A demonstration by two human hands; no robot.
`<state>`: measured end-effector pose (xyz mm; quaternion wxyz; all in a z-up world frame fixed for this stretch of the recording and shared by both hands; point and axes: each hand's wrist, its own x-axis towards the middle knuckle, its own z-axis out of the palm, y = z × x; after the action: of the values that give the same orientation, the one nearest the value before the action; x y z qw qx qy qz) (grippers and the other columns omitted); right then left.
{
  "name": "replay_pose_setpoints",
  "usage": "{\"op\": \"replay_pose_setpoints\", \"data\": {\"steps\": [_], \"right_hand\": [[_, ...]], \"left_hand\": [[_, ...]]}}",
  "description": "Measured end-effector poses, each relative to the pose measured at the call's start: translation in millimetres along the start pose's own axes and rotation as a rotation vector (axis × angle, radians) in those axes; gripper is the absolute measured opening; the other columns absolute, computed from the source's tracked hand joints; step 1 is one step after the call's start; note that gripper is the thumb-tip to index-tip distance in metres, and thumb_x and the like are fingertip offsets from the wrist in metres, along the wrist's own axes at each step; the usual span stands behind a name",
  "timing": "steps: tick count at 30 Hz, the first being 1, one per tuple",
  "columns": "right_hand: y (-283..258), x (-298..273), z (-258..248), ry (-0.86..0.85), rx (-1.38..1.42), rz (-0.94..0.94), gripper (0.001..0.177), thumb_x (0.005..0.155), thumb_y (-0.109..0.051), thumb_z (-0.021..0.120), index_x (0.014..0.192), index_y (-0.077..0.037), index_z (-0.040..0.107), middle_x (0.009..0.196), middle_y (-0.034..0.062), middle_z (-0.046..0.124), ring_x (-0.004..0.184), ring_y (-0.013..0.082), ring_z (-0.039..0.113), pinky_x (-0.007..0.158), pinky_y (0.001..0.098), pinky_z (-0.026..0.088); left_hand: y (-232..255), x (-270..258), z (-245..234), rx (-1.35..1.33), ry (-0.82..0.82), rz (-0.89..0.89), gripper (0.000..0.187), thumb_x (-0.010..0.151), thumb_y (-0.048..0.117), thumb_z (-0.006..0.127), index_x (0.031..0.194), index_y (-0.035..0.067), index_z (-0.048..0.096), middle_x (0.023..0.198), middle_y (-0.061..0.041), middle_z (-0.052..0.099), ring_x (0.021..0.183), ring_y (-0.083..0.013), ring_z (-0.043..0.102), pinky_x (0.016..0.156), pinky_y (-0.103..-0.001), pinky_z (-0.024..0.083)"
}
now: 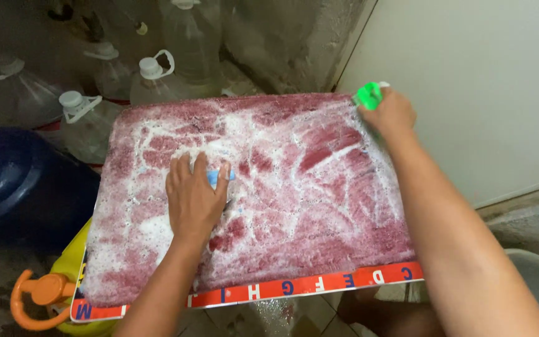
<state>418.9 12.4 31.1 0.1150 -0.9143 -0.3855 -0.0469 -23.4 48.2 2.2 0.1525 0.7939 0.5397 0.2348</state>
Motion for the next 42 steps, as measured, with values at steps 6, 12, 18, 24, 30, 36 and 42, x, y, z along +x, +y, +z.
{"op": "replay_pose_setpoints", "data": {"steps": [6, 12, 18, 24, 30, 36, 42], "right_hand": [[8.2, -19.8, 17.1, -0.002, -0.056, -0.285, 0.095, 0.080, -0.039, 0.080, 0.165, -0.018, 0.045, 0.133, 0.0274, 0.058, 0.112, 0.0478, 0.064, 0.089, 0.0569, 0.055], [-41.8, -18.8, 11.4, 0.000, 0.076, -0.111, 0.059, 0.083, -0.039, 0.081, 0.127, -0.004, 0.065, 0.110, 0.0256, 0.072, 0.099, 0.0438, 0.070, 0.087, 0.0528, 0.056], [-72.4, -48.7, 5.0, -0.167, 0.077, -0.188, 0.050, 0.071, -0.035, 0.086, 0.105, -0.002, 0.070, 0.102, 0.0222, 0.072, 0.095, 0.0397, 0.070, 0.083, 0.0505, 0.056], [-21.1, -49.7, 26.0, 0.135, 0.132, -0.252, 0.056, 0.081, -0.034, 0.083, 0.120, 0.002, 0.064, 0.107, 0.0273, 0.069, 0.094, 0.0452, 0.068, 0.079, 0.0546, 0.054], [-12.1, -86.0, -28.1, -0.022, 0.138, -0.265, 0.053, 0.077, -0.033, 0.084, 0.118, -0.004, 0.068, 0.108, 0.0266, 0.069, 0.096, 0.0442, 0.068, 0.084, 0.0534, 0.054], [9.3, -123.8, -29.5, -0.093, 0.175, -0.345, 0.049, 0.075, -0.035, 0.085, 0.109, -0.002, 0.071, 0.106, 0.0250, 0.071, 0.095, 0.0429, 0.068, 0.084, 0.0524, 0.054], [14.2, -156.6, -39.4, 0.017, 0.268, -0.255, 0.044, 0.077, -0.032, 0.082, 0.104, 0.001, 0.071, 0.100, 0.0265, 0.071, 0.092, 0.0429, 0.069, 0.080, 0.0532, 0.054]], "left_hand": [[2.8, 0.2, -3.3, 0.008, -0.013, 0.008, 0.074, 0.099, 0.060, 0.047, 0.145, 0.003, 0.052, 0.153, -0.026, 0.041, 0.148, -0.0431, 0.030, 0.122, -0.054, 0.022], [1.5, 0.0, 1.2, 0.012, -0.012, 0.006, 0.074, 0.098, 0.061, 0.049, 0.144, 0.004, 0.052, 0.152, -0.028, 0.041, 0.146, -0.0454, 0.028, 0.119, -0.055, 0.020], [0.2, 0.4, -0.8, 0.033, -0.019, 0.017, 0.074, 0.097, 0.060, 0.049, 0.146, 0.005, 0.052, 0.153, -0.027, 0.040, 0.147, -0.0448, 0.029, 0.121, -0.054, 0.021], [6.3, 0.7, -4.4, 0.045, -0.007, 0.019, 0.075, 0.097, 0.061, 0.050, 0.146, 0.004, 0.052, 0.153, -0.027, 0.041, 0.147, -0.0434, 0.030, 0.120, -0.054, 0.021], [2.5, 0.8, 1.6, 0.049, 0.003, 0.029, 0.076, 0.096, 0.060, 0.050, 0.148, 0.005, 0.052, 0.153, -0.028, 0.041, 0.145, -0.0448, 0.031, 0.121, -0.053, 0.022], [1.1, -1.6, -0.1, 0.067, 0.017, 0.062, 0.074, 0.096, 0.060, 0.052, 0.144, 0.003, 0.054, 0.150, -0.030, 0.042, 0.144, -0.0462, 0.032, 0.118, -0.055, 0.022], [2.5, -2.8, 0.9, 0.071, 0.023, 0.050, 0.074, 0.097, 0.061, 0.052, 0.145, 0.004, 0.054, 0.151, -0.028, 0.043, 0.146, -0.0452, 0.033, 0.119, -0.055, 0.023]]}}
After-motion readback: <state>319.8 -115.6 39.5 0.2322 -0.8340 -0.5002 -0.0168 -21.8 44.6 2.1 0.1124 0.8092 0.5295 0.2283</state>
